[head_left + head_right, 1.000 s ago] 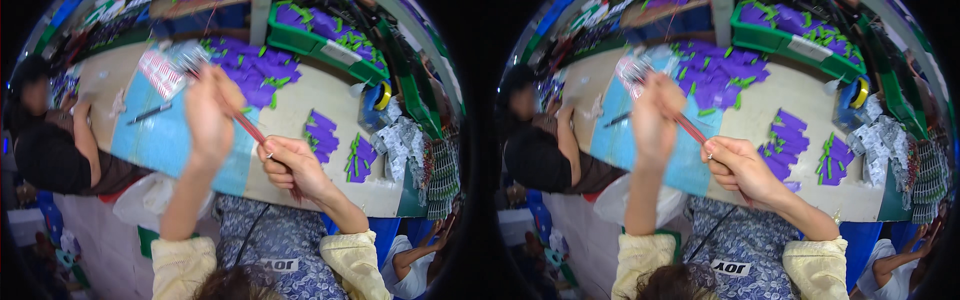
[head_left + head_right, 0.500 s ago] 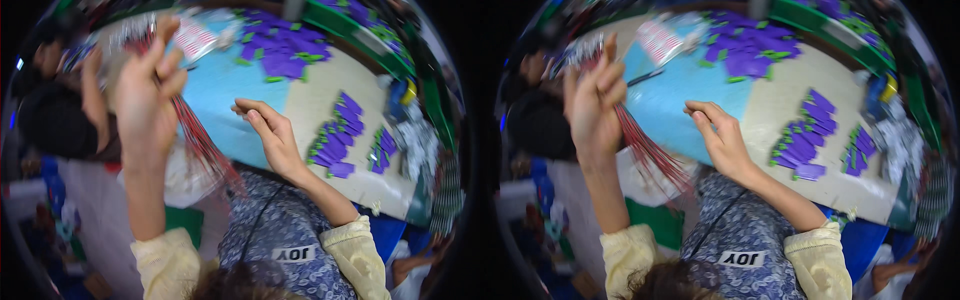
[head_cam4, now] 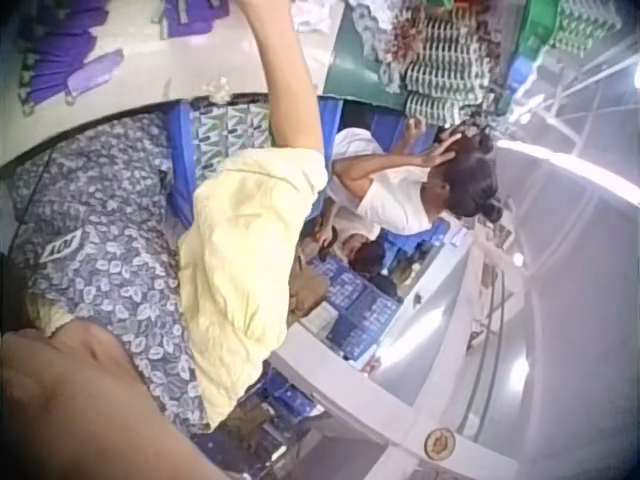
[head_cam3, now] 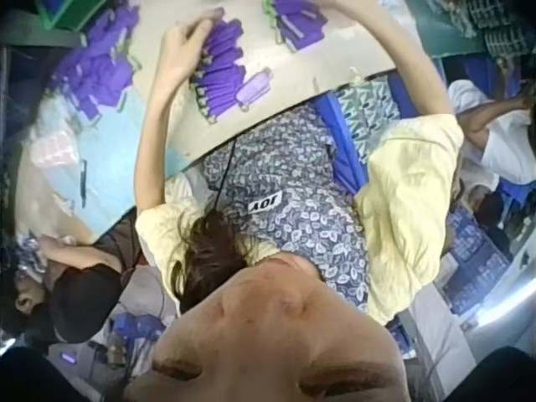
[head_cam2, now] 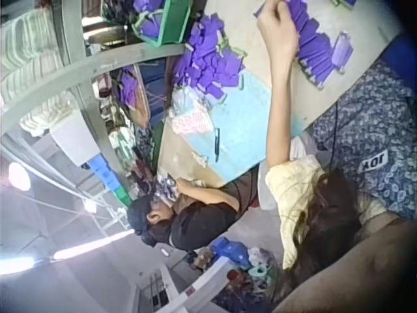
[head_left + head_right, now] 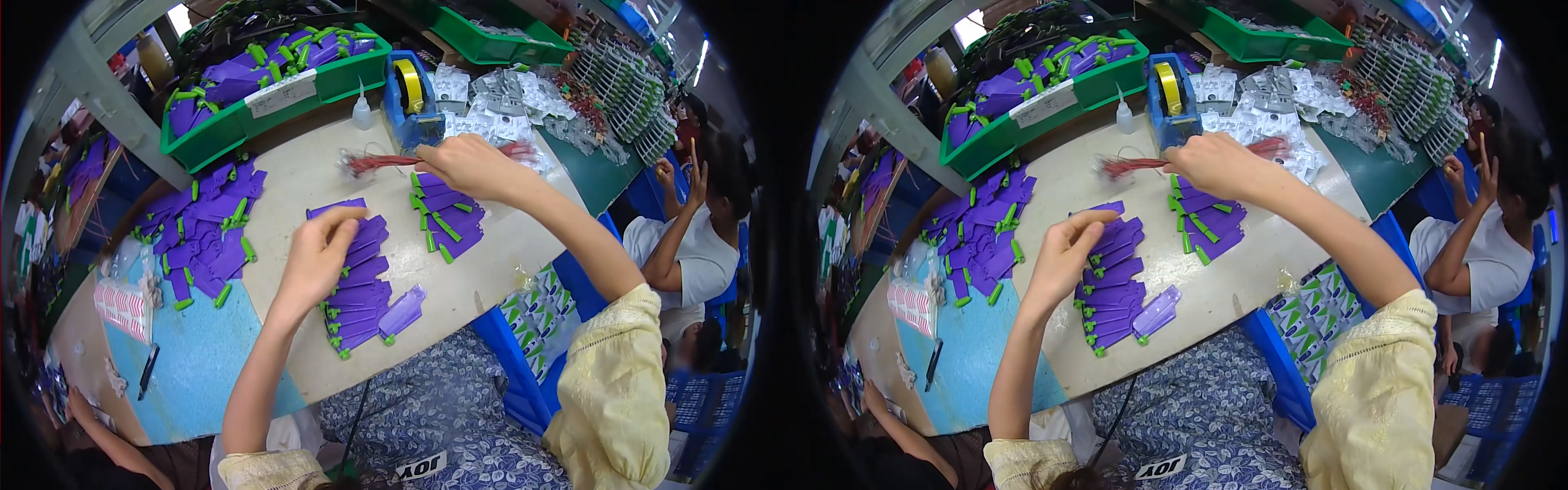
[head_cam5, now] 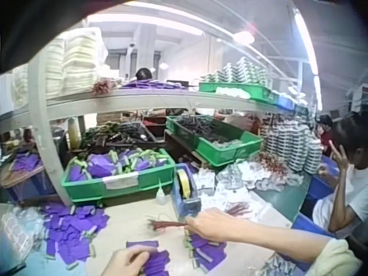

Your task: The person assembles purple and green plastic components by inserting thin red wires into the purple parts. They use a hammer to secure the green pieces onto the purple bodies and apply a liquid from a squeeze bottle to the assembly. The person stacks the finished units and continues the repetitive assembly process.

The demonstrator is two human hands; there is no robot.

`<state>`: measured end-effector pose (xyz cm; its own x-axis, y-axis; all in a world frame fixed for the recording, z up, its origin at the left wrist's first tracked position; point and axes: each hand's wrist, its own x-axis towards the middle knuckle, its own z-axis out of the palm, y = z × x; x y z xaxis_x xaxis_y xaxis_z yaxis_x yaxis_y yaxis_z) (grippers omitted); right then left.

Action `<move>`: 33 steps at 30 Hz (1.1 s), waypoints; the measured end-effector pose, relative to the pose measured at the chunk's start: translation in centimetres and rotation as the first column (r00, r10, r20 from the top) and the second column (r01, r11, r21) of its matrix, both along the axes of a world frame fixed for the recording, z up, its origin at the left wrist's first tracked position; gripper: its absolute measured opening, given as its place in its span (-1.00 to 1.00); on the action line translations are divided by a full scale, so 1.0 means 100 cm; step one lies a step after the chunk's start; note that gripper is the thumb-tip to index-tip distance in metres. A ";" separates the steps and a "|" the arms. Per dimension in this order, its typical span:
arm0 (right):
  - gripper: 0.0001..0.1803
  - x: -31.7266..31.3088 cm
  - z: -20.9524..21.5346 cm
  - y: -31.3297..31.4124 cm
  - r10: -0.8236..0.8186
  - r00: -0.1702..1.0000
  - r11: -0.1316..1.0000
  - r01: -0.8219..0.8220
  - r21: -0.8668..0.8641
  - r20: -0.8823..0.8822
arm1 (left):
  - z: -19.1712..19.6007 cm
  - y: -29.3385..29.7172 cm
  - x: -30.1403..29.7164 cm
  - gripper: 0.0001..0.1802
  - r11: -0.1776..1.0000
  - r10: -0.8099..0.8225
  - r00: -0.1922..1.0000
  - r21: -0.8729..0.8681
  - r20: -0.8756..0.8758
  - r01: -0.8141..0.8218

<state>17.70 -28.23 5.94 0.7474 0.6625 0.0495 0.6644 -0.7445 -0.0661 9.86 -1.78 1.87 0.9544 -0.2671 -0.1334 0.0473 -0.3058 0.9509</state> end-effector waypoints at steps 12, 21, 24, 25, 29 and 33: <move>-0.78 0.005 -0.070 0.011 -0.375 0.894 0.911 0.306 0.275 0.247 | -0.050 0.045 0.005 -0.78 0.971 -0.042 0.922 0.234 0.386 -0.054; -0.93 0.051 -0.089 0.093 -0.427 0.890 0.885 0.374 0.278 0.160 | -0.058 0.038 0.022 -0.80 0.957 -0.013 0.823 0.246 0.568 -0.154; -0.96 0.067 -0.083 0.102 -0.404 0.901 0.906 0.370 0.207 0.157 | -0.062 0.039 0.029 -0.77 0.966 -0.091 0.811 0.248 0.578 -0.068; -0.97 0.071 -0.080 0.101 -0.370 0.919 0.907 0.325 0.269 0.135 | -0.060 0.040 0.030 -0.73 0.966 -0.114 0.822 0.254 0.558 -0.039; -0.83 0.059 -0.014 0.099 -0.178 0.925 0.701 -0.119 0.703 0.335 | -0.049 0.041 0.024 -0.68 0.939 -0.153 0.853 0.342 0.499 -0.031; -0.77 0.007 0.007 0.101 -0.283 0.930 0.611 -0.014 0.792 0.235 | -0.065 0.032 0.031 -0.48 0.969 -0.067 0.870 0.238 0.488 -0.059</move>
<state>18.36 -18.12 6.65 0.6672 0.1561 0.7284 0.6526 -0.5939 -0.4705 12.94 1.46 -4.67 0.9118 -0.2911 0.2898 -0.4054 -0.5242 0.7489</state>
